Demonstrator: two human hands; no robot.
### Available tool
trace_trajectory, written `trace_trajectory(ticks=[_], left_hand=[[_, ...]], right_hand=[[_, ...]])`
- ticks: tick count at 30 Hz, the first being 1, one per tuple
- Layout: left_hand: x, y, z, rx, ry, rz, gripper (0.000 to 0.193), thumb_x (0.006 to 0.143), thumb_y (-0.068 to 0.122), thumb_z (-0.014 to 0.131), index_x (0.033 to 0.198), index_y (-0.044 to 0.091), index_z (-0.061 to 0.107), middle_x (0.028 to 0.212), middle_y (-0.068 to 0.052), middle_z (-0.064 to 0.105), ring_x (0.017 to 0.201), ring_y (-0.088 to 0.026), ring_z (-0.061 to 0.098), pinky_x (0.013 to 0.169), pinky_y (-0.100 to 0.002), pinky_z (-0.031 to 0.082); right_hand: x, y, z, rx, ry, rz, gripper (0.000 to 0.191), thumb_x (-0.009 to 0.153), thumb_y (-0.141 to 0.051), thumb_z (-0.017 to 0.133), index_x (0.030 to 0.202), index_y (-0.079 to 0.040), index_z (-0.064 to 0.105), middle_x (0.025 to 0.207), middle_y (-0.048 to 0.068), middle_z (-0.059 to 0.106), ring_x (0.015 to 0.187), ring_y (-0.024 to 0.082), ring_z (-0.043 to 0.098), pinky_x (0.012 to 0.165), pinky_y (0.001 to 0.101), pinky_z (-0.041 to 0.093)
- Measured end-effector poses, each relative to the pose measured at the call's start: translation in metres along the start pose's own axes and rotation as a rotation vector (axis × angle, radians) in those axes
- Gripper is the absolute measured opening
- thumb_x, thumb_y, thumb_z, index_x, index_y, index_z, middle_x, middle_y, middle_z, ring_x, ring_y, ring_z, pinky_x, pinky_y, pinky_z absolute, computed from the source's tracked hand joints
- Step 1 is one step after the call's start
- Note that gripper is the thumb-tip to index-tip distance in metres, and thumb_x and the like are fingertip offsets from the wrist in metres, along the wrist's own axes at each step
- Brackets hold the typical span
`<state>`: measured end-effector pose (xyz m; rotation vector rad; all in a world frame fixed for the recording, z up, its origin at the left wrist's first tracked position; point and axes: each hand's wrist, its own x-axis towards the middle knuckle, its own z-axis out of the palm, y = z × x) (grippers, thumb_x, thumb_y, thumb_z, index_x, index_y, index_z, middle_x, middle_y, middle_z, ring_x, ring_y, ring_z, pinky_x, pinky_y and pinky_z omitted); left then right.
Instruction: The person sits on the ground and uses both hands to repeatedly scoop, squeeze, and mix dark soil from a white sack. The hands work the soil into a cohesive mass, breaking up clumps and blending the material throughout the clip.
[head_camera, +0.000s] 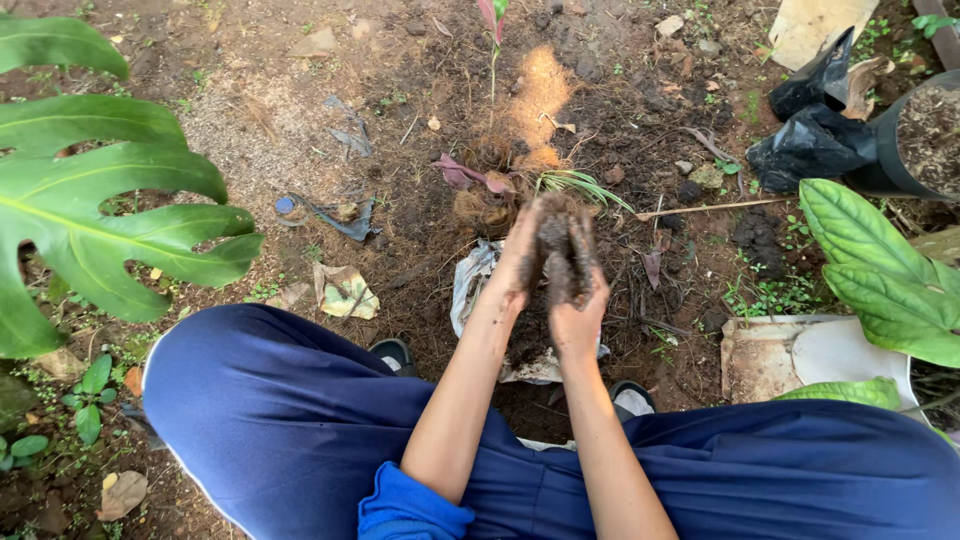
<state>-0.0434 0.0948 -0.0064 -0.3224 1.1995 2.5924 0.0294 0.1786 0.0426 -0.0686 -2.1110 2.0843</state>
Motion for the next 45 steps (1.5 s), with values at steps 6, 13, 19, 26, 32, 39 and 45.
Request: trace_trajectory(ticks=[6,13,19,26,32,39,45], left_hand=[[0.001,0.004,-0.003,-0.326,0.226,-0.172,0.059,0.093,0.054,0.062,0.133,0.011,0.06,0.134,-0.015,0.063,0.127,-0.029,0.057,0.111,-0.054,0.038],[0.005,-0.008,-0.007,-0.532,0.161,-0.002,0.044,0.104,0.041,0.065,0.132,0.007,0.057,0.132,-0.02,0.062,0.118,-0.034,0.059,0.114,-0.056,0.043],[-0.01,0.011,0.005,-0.468,0.062,0.05,0.036,0.103,0.039,0.054,0.124,0.009,0.051,0.135,-0.019,0.062,0.123,-0.033,0.063,0.111,-0.052,0.048],[-0.01,0.026,-0.001,-0.543,0.093,0.123,0.034,0.11,0.035,0.044,0.122,0.006,0.055,0.116,-0.015,0.062,0.11,-0.028,0.064,0.111,-0.052,0.053],[0.001,0.011,-0.007,-0.582,0.076,0.139,0.032,0.111,0.034,0.045,0.108,0.004,0.056,0.093,-0.015,0.065,0.088,-0.029,0.069,0.095,-0.05,0.06],[0.003,-0.009,-0.009,-0.661,0.059,0.123,0.029,0.106,0.031,0.053,0.103,0.003,0.061,0.088,-0.015,0.067,0.081,-0.031,0.069,0.084,-0.052,0.062],[0.001,-0.011,-0.014,-0.712,0.043,0.113,0.031,0.107,0.034,0.053,0.102,0.004,0.061,0.089,-0.014,0.067,0.081,-0.029,0.069,0.087,-0.05,0.061]], right_hand=[[0.007,-0.006,-0.009,-0.16,-0.013,-0.305,0.065,0.112,-0.058,0.037,0.151,-0.008,0.054,0.165,0.018,0.044,0.159,0.033,0.036,0.135,0.0489,0.023],[-0.005,-0.006,0.007,-0.243,-0.217,-0.149,0.087,0.103,-0.071,0.005,0.168,-0.014,0.008,0.174,0.013,0.018,0.161,0.033,0.016,0.131,0.0498,0.008],[0.002,0.003,0.006,-0.213,-0.158,-0.157,0.093,0.1,-0.078,0.007,0.166,-0.013,0.02,0.175,0.015,0.018,0.164,0.032,0.012,0.133,0.0456,0.009],[0.034,0.051,-0.041,0.079,0.159,0.184,0.061,0.103,-0.057,0.052,0.135,-0.007,0.064,0.131,0.018,0.07,0.122,0.03,0.066,0.108,0.0447,0.052],[-0.002,0.144,-0.021,-0.826,-0.475,0.568,0.039,0.092,-0.029,0.066,0.127,-0.012,0.071,0.129,0.013,0.074,0.122,0.03,0.068,0.109,0.0417,0.049],[-0.059,0.165,0.003,-1.111,-0.582,0.452,0.08,0.094,-0.037,0.066,0.16,-0.014,0.026,0.163,0.029,0.02,0.149,0.049,0.02,0.117,0.0552,0.03],[-0.062,0.143,-0.005,-1.444,-0.519,0.555,0.099,0.082,-0.035,0.077,0.159,-0.004,0.025,0.157,0.027,0.034,0.145,0.042,0.034,0.12,0.0553,0.031]])
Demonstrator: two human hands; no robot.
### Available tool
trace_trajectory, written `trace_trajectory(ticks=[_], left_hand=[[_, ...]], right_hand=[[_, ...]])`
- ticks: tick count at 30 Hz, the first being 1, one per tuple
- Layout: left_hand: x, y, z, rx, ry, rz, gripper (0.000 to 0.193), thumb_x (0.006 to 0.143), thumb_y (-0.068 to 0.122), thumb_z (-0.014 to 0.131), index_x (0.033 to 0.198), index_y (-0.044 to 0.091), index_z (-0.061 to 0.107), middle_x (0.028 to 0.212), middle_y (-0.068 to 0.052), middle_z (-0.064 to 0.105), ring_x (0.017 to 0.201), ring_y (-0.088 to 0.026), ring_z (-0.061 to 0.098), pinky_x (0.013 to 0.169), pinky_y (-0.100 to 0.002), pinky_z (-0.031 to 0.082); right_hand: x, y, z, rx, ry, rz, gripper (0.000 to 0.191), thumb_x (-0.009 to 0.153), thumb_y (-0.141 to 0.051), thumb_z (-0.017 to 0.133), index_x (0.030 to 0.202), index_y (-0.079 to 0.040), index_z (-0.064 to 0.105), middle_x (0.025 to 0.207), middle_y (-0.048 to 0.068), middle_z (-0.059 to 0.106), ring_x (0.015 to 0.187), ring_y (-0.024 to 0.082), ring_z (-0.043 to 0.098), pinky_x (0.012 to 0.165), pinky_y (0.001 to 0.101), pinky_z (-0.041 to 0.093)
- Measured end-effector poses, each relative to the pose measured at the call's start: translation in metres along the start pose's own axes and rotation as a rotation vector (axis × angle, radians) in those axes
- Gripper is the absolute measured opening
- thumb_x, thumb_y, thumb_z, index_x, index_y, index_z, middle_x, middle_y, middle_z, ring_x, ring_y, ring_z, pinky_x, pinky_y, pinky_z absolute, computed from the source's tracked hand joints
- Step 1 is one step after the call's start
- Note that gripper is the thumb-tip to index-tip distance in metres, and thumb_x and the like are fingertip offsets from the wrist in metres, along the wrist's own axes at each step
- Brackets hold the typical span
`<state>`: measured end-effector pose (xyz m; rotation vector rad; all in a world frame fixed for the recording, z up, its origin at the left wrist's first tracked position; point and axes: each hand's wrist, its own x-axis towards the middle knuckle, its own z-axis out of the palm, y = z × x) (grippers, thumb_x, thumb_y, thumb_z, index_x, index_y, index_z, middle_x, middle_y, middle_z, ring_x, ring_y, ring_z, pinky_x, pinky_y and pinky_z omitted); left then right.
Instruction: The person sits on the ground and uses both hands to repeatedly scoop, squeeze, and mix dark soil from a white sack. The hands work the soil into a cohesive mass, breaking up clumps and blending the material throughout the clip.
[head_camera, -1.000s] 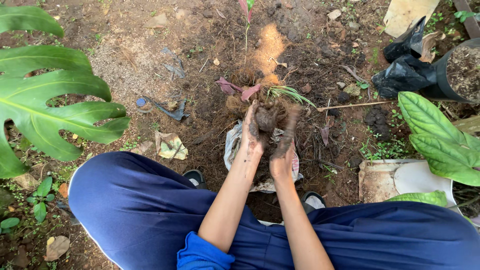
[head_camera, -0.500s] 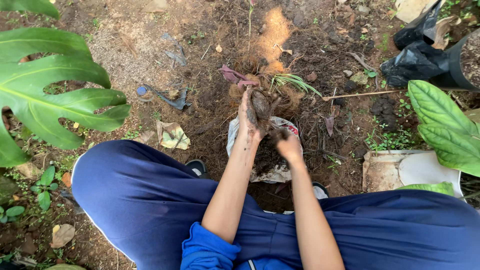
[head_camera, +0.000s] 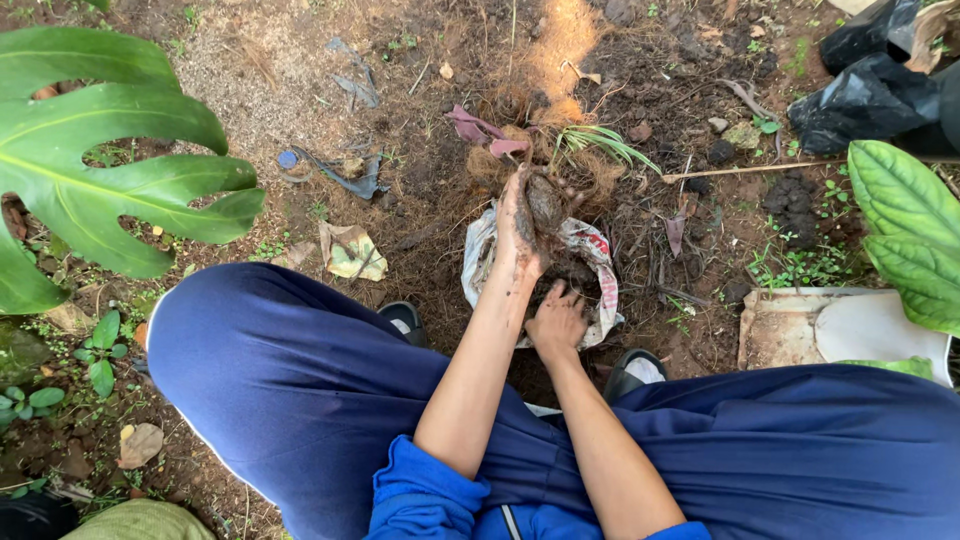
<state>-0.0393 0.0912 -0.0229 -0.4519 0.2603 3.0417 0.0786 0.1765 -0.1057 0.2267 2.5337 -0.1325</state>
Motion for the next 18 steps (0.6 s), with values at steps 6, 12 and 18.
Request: trace_trajectory(ticks=[6,12,18], left_hand=[[-0.004,0.005,0.005,0.09,0.003,0.037,0.033,0.108,0.035,0.052,0.102,0.004,0.062,0.088,-0.012,0.066,0.08,-0.028,0.068,0.084,-0.05,0.06],[0.001,0.013,0.001,0.042,0.098,0.038,0.033,0.107,0.036,0.047,0.102,0.006,0.06,0.085,-0.011,0.065,0.079,-0.027,0.068,0.086,-0.048,0.06],[0.007,0.026,-0.008,0.076,0.112,0.076,0.033,0.108,0.033,0.045,0.102,0.004,0.058,0.086,-0.011,0.064,0.079,-0.028,0.068,0.087,-0.05,0.061]], right_hand=[[0.019,0.016,0.006,0.149,-0.085,0.01,0.052,0.085,-0.021,0.067,0.134,-0.005,0.063,0.129,0.022,0.068,0.122,0.04,0.066,0.109,0.0526,0.05],[0.066,0.051,-0.026,0.338,0.002,0.009,0.053,0.078,-0.022,0.072,0.125,0.002,0.068,0.121,0.028,0.071,0.113,0.037,0.07,0.105,0.0414,0.053],[0.059,0.071,-0.081,0.402,-0.031,-0.079,0.046,0.076,-0.016,0.071,0.117,0.005,0.069,0.107,0.023,0.075,0.101,0.031,0.075,0.094,0.0387,0.057]])
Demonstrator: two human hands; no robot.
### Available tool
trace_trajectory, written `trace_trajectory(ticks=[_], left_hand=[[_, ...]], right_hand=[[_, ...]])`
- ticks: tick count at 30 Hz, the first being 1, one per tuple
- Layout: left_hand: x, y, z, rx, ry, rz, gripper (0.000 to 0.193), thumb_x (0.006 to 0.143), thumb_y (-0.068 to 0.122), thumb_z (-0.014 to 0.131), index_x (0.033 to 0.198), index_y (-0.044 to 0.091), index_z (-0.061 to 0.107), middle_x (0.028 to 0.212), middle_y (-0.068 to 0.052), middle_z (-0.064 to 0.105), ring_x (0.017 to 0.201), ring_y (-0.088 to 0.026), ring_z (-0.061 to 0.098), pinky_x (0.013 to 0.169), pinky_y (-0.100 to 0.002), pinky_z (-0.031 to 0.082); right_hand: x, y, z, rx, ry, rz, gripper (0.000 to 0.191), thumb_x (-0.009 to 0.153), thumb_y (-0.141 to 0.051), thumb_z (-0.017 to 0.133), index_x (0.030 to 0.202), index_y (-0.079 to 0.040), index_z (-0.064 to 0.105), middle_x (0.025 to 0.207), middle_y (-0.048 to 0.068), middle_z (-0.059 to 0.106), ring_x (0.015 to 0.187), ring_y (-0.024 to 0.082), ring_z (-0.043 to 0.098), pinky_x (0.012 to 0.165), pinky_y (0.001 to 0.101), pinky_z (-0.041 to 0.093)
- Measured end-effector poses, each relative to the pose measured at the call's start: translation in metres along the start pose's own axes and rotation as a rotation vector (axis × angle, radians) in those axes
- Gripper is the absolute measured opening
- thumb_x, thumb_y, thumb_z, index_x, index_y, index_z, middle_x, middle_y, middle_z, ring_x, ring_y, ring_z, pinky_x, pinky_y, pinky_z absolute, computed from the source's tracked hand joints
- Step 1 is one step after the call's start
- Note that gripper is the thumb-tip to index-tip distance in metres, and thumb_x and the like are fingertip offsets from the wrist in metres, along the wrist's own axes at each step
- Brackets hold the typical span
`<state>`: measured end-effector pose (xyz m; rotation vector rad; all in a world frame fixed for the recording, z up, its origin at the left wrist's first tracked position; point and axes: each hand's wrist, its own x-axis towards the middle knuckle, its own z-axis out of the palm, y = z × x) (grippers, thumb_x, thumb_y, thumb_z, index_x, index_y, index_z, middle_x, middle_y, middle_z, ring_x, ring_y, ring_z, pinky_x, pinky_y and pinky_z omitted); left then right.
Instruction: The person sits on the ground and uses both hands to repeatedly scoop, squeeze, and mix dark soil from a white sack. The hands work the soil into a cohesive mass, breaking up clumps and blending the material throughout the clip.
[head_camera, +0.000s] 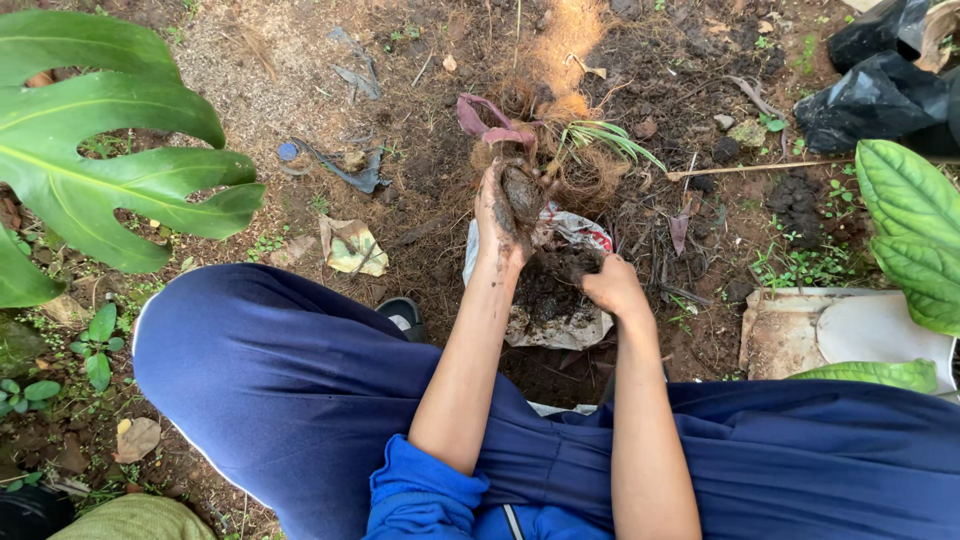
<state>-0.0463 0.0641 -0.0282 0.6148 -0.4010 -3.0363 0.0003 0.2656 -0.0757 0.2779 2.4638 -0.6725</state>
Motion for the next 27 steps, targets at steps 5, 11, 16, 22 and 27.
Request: trace_trajectory(ticks=[5,11,16,22,27], left_hand=[[0.001,0.0,-0.006,0.198,-0.062,0.031,0.03,0.101,0.034,0.06,0.105,0.004,0.058,0.09,-0.016,0.066,0.087,-0.032,0.07,0.09,-0.052,0.061],[-0.004,-0.022,-0.023,0.825,-0.163,-0.188,0.053,0.097,0.037,0.068,0.131,-0.001,0.052,0.117,-0.018,0.065,0.114,-0.029,0.066,0.101,-0.046,0.052],[0.0,-0.038,-0.044,1.019,-0.191,-0.207,0.068,0.096,0.039,0.065,0.142,-0.009,0.052,0.13,-0.024,0.065,0.117,-0.028,0.062,0.1,-0.039,0.049],[0.007,-0.03,-0.062,1.089,-0.156,-0.243,0.072,0.095,0.043,0.063,0.148,-0.002,0.045,0.147,-0.022,0.054,0.133,-0.028,0.054,0.109,-0.037,0.043],[0.004,-0.023,-0.068,1.174,-0.152,-0.316,0.077,0.093,0.049,0.061,0.153,0.005,0.041,0.155,-0.021,0.046,0.143,-0.031,0.045,0.115,-0.04,0.036]], right_hand=[[-0.019,0.0,-0.028,0.27,-0.026,-0.147,0.032,0.085,-0.017,0.075,0.113,-0.002,0.072,0.1,0.016,0.076,0.093,0.025,0.07,0.088,0.0373,0.053],[-0.003,0.013,-0.018,0.717,-0.159,-0.256,0.03,0.094,-0.014,0.07,0.12,-0.001,0.066,0.105,0.009,0.075,0.091,0.019,0.07,0.083,0.0372,0.06],[-0.001,0.009,-0.004,1.008,-0.257,-0.236,0.032,0.095,-0.007,0.066,0.127,-0.003,0.064,0.112,0.009,0.071,0.094,0.02,0.071,0.083,0.0386,0.063],[-0.018,-0.008,-0.016,0.438,-0.01,-0.229,0.024,0.089,-0.007,0.076,0.112,-0.001,0.074,0.098,0.011,0.077,0.088,0.02,0.067,0.078,0.0297,0.053],[-0.019,-0.012,-0.013,0.572,-0.001,-0.105,0.022,0.082,-0.004,0.077,0.103,0.002,0.074,0.09,0.01,0.075,0.076,0.017,0.067,0.064,0.0296,0.053]])
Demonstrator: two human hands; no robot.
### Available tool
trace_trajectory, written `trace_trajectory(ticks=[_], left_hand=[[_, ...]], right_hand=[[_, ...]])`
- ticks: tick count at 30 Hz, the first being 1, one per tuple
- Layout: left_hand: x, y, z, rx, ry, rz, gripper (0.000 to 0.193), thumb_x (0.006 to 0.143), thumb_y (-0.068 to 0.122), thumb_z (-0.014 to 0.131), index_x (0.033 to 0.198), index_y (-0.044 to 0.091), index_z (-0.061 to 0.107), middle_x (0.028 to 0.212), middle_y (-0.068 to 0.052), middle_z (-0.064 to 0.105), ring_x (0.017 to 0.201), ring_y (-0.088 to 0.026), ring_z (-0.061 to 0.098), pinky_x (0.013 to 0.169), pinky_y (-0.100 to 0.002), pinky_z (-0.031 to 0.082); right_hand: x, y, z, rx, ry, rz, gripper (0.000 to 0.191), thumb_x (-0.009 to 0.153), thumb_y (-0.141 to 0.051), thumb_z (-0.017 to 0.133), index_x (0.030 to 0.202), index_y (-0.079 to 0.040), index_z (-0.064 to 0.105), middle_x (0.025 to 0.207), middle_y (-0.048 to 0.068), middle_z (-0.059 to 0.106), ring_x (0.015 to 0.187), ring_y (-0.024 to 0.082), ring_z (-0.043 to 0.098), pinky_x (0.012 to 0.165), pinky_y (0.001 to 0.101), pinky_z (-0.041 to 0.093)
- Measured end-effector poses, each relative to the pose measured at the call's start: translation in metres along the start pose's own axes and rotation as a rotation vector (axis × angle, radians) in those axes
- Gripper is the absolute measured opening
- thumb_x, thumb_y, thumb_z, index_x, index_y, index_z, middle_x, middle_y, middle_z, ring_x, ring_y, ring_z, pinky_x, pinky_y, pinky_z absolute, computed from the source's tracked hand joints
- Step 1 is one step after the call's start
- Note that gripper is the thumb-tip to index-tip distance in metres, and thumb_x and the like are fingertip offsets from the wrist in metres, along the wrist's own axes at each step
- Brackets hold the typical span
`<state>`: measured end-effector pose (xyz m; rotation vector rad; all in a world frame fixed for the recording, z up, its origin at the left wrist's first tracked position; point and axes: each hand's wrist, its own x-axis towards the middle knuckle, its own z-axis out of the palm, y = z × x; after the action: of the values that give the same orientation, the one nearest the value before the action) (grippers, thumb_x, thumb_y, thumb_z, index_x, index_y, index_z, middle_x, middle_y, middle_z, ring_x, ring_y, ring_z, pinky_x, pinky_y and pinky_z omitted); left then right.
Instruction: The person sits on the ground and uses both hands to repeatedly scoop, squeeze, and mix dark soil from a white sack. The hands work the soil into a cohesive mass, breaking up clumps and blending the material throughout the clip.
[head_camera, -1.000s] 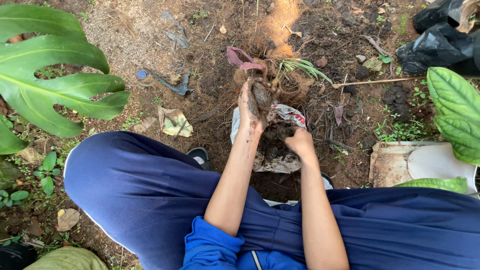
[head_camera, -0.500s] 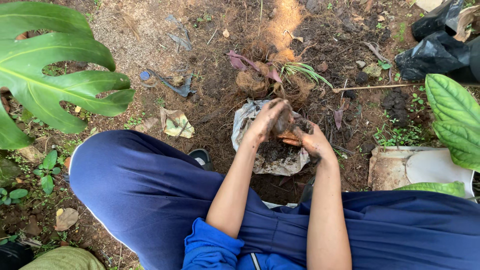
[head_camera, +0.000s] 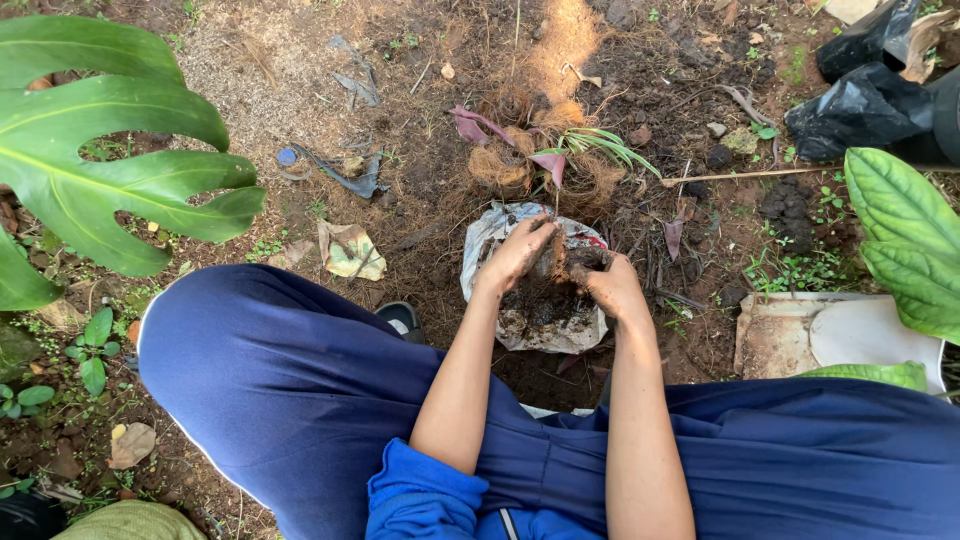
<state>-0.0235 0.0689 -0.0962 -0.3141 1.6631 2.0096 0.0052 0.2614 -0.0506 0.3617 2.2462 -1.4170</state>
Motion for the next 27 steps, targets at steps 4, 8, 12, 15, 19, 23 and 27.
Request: trace_trajectory(ticks=[4,8,12,15,19,23,27], left_hand=[[0.0,0.006,-0.002,0.223,0.021,0.068,0.072,0.094,0.047,0.061,0.15,0.004,0.046,0.154,-0.02,0.046,0.142,-0.031,0.045,0.116,-0.04,0.035],[-0.002,0.007,-0.001,0.33,0.021,0.166,0.064,0.093,0.045,0.061,0.139,0.0,0.058,0.142,-0.022,0.061,0.134,-0.033,0.057,0.114,-0.04,0.041],[-0.004,0.0,-0.001,0.392,0.068,0.169,0.062,0.094,0.044,0.062,0.138,0.001,0.061,0.141,-0.021,0.06,0.133,-0.032,0.056,0.113,-0.04,0.039],[-0.001,-0.002,-0.002,0.398,0.061,0.229,0.063,0.093,0.043,0.064,0.138,-0.001,0.059,0.142,-0.022,0.061,0.133,-0.031,0.057,0.112,-0.04,0.041],[0.002,0.0,-0.004,0.424,0.1,0.2,0.065,0.093,0.045,0.063,0.14,0.0,0.058,0.14,-0.022,0.062,0.131,-0.031,0.058,0.111,-0.04,0.042],[-0.002,0.003,-0.006,0.368,0.131,0.162,0.065,0.092,0.044,0.062,0.141,0.001,0.057,0.139,-0.021,0.064,0.129,-0.031,0.061,0.11,-0.04,0.044],[-0.004,0.004,-0.008,0.343,0.133,0.128,0.063,0.092,0.043,0.059,0.139,0.002,0.059,0.137,-0.021,0.066,0.126,-0.031,0.063,0.109,-0.041,0.044]], right_hand=[[0.009,0.011,0.004,0.255,-0.021,-0.057,0.017,0.082,0.0,0.074,0.098,0.004,0.074,0.085,0.007,0.074,0.066,0.014,0.067,0.057,0.0298,0.056],[0.014,0.019,-0.004,0.336,0.1,-0.014,0.013,0.089,-0.006,0.075,0.098,0.003,0.074,0.082,0.007,0.074,0.063,0.014,0.065,0.055,0.0292,0.053],[0.012,0.014,-0.006,0.429,0.114,-0.08,0.014,0.094,-0.005,0.073,0.1,0.007,0.073,0.086,0.011,0.073,0.065,0.017,0.065,0.056,0.0303,0.052],[0.006,0.004,-0.002,0.564,0.113,-0.044,0.014,0.093,-0.003,0.07,0.103,0.007,0.071,0.094,0.012,0.073,0.073,0.017,0.07,0.063,0.0328,0.062],[-0.007,-0.009,-0.003,0.746,0.091,-0.14,0.017,0.096,-0.002,0.067,0.109,0.008,0.069,0.101,0.015,0.073,0.079,0.022,0.073,0.071,0.0364,0.067],[-0.013,-0.019,-0.005,0.801,0.068,-0.136,0.019,0.095,-0.003,0.066,0.111,0.007,0.068,0.103,0.015,0.074,0.083,0.024,0.075,0.071,0.0372,0.067],[-0.012,-0.021,-0.005,0.787,0.063,-0.076,0.021,0.098,-0.002,0.065,0.116,0.007,0.066,0.105,0.016,0.072,0.084,0.025,0.074,0.071,0.0395,0.067]])
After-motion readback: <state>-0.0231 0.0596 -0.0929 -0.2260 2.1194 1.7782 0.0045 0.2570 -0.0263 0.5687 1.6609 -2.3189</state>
